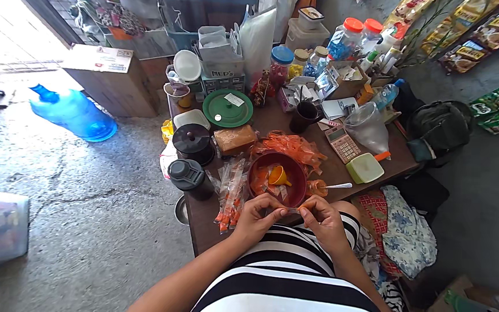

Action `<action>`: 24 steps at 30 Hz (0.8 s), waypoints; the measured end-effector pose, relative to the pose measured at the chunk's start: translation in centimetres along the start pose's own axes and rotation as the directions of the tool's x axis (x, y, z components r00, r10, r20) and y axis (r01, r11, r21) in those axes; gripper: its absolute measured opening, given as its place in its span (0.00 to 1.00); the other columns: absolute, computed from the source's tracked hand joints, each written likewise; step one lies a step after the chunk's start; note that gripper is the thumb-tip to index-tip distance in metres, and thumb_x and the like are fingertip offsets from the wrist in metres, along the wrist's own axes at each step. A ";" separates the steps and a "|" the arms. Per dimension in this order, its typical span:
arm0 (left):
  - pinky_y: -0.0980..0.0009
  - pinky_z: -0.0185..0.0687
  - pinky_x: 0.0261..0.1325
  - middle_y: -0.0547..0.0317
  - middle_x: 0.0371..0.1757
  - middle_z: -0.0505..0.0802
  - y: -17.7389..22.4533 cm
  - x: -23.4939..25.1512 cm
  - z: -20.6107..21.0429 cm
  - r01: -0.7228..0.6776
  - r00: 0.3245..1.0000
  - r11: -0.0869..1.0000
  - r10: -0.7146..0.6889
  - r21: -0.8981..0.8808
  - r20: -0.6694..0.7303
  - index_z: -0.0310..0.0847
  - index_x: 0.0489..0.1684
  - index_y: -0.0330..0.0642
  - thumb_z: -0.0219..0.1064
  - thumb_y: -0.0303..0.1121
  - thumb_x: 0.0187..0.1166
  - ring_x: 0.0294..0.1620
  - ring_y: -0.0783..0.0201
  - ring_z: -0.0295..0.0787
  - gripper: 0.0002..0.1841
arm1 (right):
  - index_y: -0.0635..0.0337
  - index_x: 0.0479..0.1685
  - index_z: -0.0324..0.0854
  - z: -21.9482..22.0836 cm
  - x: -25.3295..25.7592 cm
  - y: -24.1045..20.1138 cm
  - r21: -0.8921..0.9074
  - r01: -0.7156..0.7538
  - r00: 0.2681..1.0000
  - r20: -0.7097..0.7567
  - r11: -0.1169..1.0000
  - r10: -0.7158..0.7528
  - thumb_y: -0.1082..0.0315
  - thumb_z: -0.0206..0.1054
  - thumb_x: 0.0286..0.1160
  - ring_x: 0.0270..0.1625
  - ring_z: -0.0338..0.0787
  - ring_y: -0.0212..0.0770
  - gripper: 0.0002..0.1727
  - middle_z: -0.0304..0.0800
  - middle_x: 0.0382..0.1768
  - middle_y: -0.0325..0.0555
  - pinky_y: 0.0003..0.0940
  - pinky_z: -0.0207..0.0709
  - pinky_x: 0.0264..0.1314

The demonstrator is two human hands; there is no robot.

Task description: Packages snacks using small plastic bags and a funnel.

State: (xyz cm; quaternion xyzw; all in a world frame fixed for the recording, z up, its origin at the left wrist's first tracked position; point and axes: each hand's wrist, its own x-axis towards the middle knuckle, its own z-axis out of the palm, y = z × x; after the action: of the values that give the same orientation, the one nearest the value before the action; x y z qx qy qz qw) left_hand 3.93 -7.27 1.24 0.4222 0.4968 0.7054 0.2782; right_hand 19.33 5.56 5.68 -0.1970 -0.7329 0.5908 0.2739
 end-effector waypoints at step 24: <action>0.80 0.84 0.56 0.66 0.43 0.93 0.0 0.3 -0.3 -0.001 1.000 1.000 0.001 -0.007 -0.001 0.91 0.38 0.37 0.71 0.32 0.80 0.49 0.79 0.88 0.07 | 0.57 0.37 0.87 0.2 0.5 -0.4 -0.037 0.017 0.999 0.040 0.999 -0.016 0.66 0.69 0.73 0.32 0.79 0.14 0.05 0.83 0.36 0.29 0.08 0.75 0.34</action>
State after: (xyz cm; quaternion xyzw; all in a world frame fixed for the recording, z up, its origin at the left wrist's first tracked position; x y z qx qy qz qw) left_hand 3.52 -7.21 1.27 0.4212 0.4943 0.7075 0.2788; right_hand 18.79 5.60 6.07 -0.1844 -0.7507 0.5784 0.2605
